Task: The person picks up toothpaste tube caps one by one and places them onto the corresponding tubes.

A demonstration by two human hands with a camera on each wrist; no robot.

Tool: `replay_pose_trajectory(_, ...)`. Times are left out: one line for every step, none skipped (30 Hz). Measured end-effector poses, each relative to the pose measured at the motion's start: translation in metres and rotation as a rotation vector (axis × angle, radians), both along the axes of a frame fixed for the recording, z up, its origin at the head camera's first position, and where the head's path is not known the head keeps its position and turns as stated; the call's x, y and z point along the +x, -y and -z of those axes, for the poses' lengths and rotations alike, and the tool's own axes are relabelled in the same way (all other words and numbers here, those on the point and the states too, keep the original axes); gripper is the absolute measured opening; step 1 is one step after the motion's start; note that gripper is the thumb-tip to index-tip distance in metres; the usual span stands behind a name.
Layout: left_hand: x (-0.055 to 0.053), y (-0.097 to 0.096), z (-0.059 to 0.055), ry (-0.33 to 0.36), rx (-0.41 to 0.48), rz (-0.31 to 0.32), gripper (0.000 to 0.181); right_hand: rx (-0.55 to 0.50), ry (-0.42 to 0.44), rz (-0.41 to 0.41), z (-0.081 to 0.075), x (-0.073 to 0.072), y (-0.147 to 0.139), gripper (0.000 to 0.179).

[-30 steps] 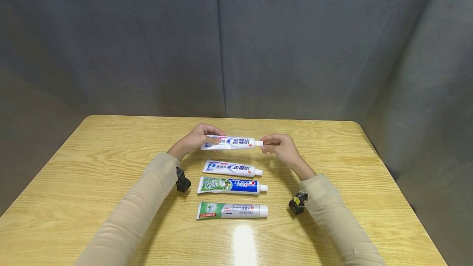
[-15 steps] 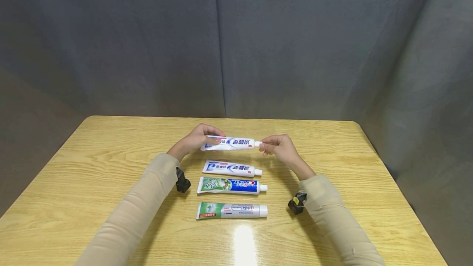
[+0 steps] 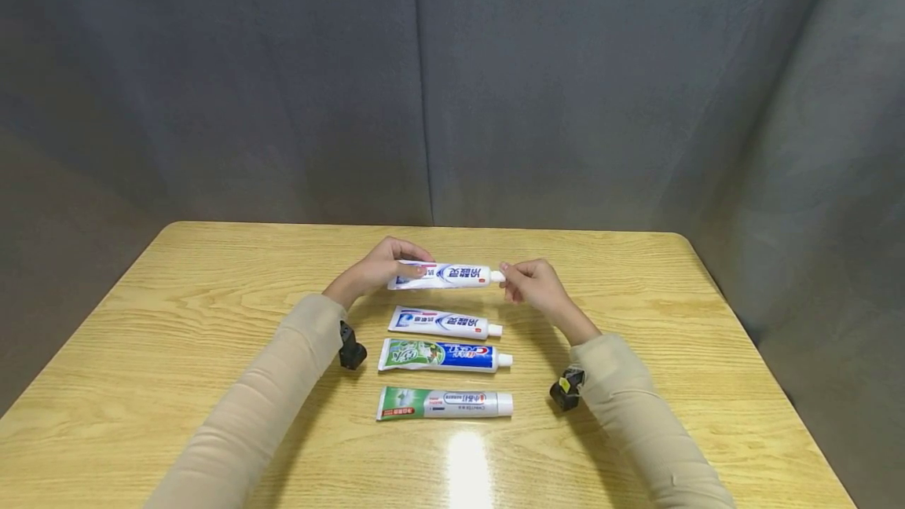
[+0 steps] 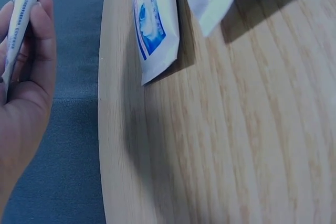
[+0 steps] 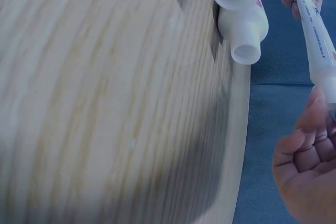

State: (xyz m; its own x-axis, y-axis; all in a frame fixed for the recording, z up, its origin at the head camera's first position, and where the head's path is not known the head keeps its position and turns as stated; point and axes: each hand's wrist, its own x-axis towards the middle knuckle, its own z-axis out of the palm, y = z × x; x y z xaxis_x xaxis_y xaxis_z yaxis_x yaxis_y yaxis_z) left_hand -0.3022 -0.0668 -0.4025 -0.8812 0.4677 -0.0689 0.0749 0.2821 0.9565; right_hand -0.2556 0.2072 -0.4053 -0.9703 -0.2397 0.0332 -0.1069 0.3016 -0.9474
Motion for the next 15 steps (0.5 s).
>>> replay_pose_trajectory(0.0000,-0.0002,0.0000,0.002,-0.001,0.000,0.021,0.002,0.009,0.006,-0.0002,0.0004,0.0003,0.041)
replay_pose_trajectory(0.0000,-0.0004,0.0001,0.002,-0.001,-0.001,0.021,0.007,0.014,0.012,-0.0004,0.0007,0.0006,0.041)
replay_pose_trajectory(-0.0002,-0.0006,0.0004,0.004,0.001,-0.003,0.020,0.014,0.012,0.014,-0.0008,0.0011,0.0007,0.042)
replay_pose_trajectory(-0.0002,-0.0006,0.0009,0.009,0.004,-0.004,0.020,0.013,0.010,0.015,-0.0012,0.0015,0.0005,0.041)
replay_pose_trajectory(-0.0003,-0.0005,0.0015,0.012,0.006,-0.007,0.020,0.011,0.006,0.015,-0.0011,0.0016,0.0000,0.039)
replay_pose_trajectory(-0.0005,-0.0004,0.0021,0.014,0.008,-0.010,0.019,0.001,0.005,0.011,-0.0012,0.0018,-0.0004,0.037)
replay_pose_trajectory(-0.0009,-0.0003,0.0027,0.019,0.015,-0.012,0.019,-0.007,0.003,0.006,-0.0014,0.0019,-0.0010,0.034)
replay_pose_trajectory(-0.0010,-0.0001,0.0033,0.021,0.022,-0.013,0.019,-0.012,-0.002,-0.002,-0.0016,0.0021,-0.0016,0.031)
replay_pose_trajectory(-0.0011,0.0001,0.0039,0.024,0.026,-0.015,0.019,-0.015,-0.011,-0.012,-0.0019,0.0023,-0.0022,0.029)
replay_pose_trajectory(-0.0012,0.0004,0.0043,0.027,0.032,-0.016,0.019,-0.017,-0.017,-0.022,-0.0021,0.0026,-0.0025,0.030)
replay_pose_trajectory(-0.0013,0.0006,0.0044,0.030,0.038,-0.018,0.019,-0.016,-0.027,-0.032,-0.0021,0.0028,-0.0029,0.030)
replay_pose_trajectory(-0.0013,0.0007,0.0044,0.031,0.044,-0.017,0.019,-0.014,-0.040,-0.037,-0.0023,0.0029,-0.0033,0.031)
replay_pose_trajectory(-0.0012,0.0008,0.0043,0.034,0.052,-0.015,0.019,-0.010,-0.056,-0.039,-0.0023,0.0029,-0.0036,0.031)
replay_pose_trajectory(-0.0012,0.0008,0.0043,0.033,0.054,-0.014,0.020,-0.006,-0.072,-0.038,-0.0024,0.0029,-0.0038,0.031)
replay_pose_trajectory(-0.0010,0.0009,0.0041,0.034,0.058,-0.012,0.020,-0.004,-0.086,-0.036,-0.0025,0.0028,-0.0039,0.030)
